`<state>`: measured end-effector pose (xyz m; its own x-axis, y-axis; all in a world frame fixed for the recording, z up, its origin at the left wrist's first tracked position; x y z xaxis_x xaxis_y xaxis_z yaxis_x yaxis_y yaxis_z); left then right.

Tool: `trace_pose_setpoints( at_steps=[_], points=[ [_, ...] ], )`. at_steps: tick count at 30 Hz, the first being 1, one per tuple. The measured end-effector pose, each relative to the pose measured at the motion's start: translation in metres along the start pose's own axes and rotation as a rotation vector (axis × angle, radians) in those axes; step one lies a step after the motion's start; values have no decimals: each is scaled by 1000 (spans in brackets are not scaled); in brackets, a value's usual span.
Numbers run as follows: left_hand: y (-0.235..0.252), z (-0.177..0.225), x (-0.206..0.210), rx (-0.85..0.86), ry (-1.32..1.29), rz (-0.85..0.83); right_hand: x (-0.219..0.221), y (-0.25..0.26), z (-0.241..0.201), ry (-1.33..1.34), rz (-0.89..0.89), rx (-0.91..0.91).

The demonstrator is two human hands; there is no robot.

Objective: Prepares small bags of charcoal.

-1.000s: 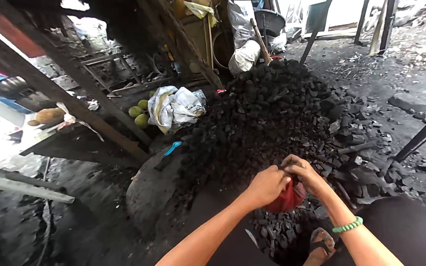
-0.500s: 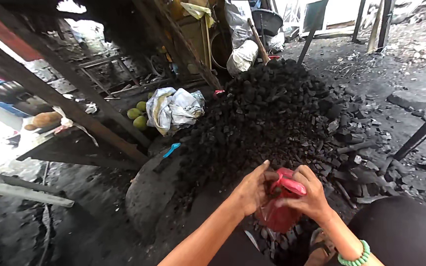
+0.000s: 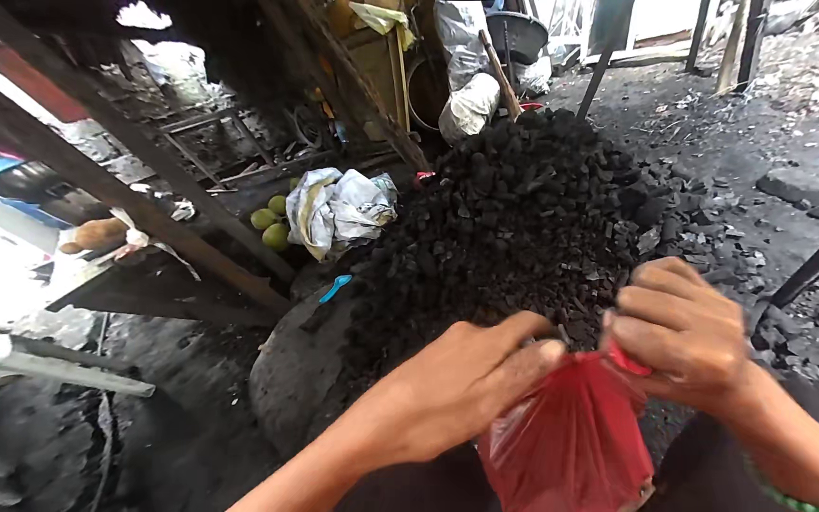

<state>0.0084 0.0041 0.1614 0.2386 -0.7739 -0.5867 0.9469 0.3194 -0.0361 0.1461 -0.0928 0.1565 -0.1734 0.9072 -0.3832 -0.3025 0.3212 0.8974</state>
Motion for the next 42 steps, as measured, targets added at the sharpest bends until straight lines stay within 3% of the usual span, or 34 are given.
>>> trace_pose_setpoints(
  at_steps=[5, 10, 13, 15, 18, 22, 28, 34, 38, 42],
  points=[
    [-33, -43, 5, -197, -202, -113, -16, -47, 17, -60, -100, 51],
    [-19, -71, 14, -190, -42, -199, 4, -82, 3, 6, -131, 176],
    [3, -98, 2, -241, -33, -96, 17, -98, -13, 75, -124, 288],
    [23, -114, -3, -303, -157, 32, 29, -105, -32, 127, -117, 348],
    [55, -112, 15, -332, -390, 131, 45, -97, -66, 123, -115, 322],
    [74, -90, 46, -251, -451, 39, 52, -74, -81, 108, -112, 278],
    [61, -84, 56, -186, -446, -40, 56, -103, 5, 208, -163, 801],
    [67, -99, 72, -208, -446, -11, 81, -159, -3, 785, -196, 1252],
    [58, -101, 60, -207, -556, 51, 89, -153, -22, 826, -263, 1162],
    [50, -116, 50, -258, -592, 123, 86, -131, -29, 488, -122, 923]
  ],
)
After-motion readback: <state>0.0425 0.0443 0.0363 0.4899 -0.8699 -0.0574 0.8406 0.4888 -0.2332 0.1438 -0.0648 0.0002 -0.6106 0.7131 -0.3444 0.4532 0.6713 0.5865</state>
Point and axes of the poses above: each hand's wrist, its own y-axis towards the middle knuckle, its own x-axis out of the palm, z = x × y, the point moved 8 cm from there along y, towards the middle knuckle, and after that the axes turned 13 degrees about -y, right-handed, at the moved point
